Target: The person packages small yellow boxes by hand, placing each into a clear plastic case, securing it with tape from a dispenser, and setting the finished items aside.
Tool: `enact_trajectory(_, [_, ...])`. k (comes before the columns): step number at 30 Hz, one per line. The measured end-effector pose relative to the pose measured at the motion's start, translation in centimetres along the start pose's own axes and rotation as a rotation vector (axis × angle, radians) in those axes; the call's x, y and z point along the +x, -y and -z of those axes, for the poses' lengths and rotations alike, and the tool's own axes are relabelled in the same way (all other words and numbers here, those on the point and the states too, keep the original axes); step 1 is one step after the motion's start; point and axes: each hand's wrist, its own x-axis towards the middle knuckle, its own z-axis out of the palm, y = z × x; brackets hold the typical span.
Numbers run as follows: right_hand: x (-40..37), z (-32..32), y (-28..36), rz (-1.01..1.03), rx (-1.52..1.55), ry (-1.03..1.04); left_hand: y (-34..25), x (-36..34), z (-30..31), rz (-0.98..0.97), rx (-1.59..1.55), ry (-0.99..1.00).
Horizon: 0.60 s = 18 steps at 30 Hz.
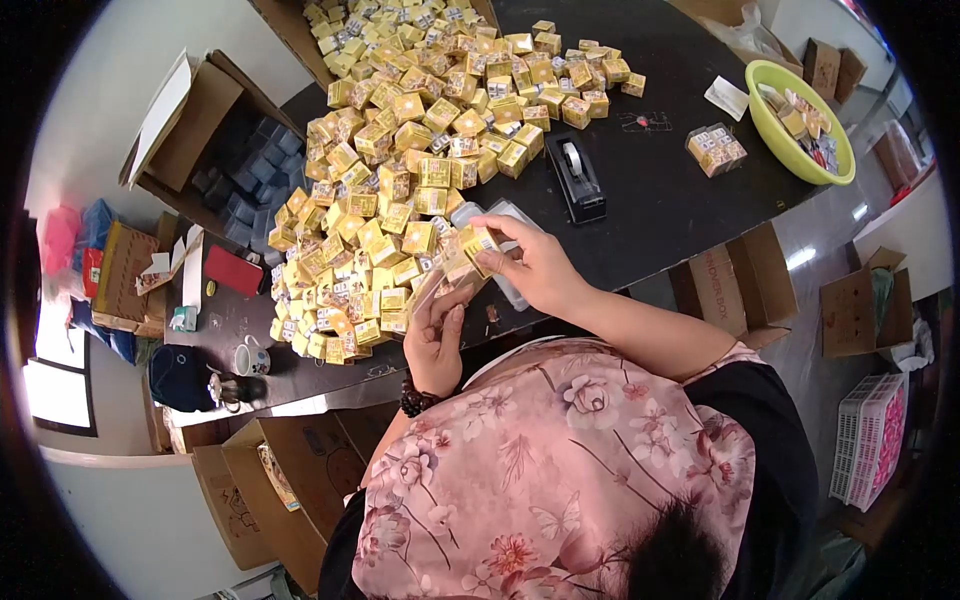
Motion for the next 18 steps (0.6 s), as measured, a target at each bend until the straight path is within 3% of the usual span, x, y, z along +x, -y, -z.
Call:
enact_trajectory(3, [-0.2,0.8,1.2,-0.048,-0.016,0.125,-0.7,0.4,0.2,-0.063,0.066,0.036])
enact_trajectory(7, [-0.3,0.9,0.1,-0.034,0.026,0.103,-0.9,0.7,0.3,-0.129,0.130,0.064])
enact_trajectory(10, [-0.7,0.1,-0.3,0.024,-0.134,0.060,-0.5,0.6,0.2,-0.134,0.131,0.055])
enact_trajectory(12, [-0.4,0.1,-0.5,0.240,-0.292,0.046,-0.3,0.5,0.1,-0.129,0.109,0.047])
enact_trajectory(16, [-0.2,0.9,0.6,0.181,-0.225,0.063,-0.6,0.8,0.1,-0.175,0.034,-0.001])
enact_trajectory(18, [-0.1,1.0,0.8,0.311,-0.322,0.076,-1.4,0.6,0.5,-0.150,0.128,0.024])
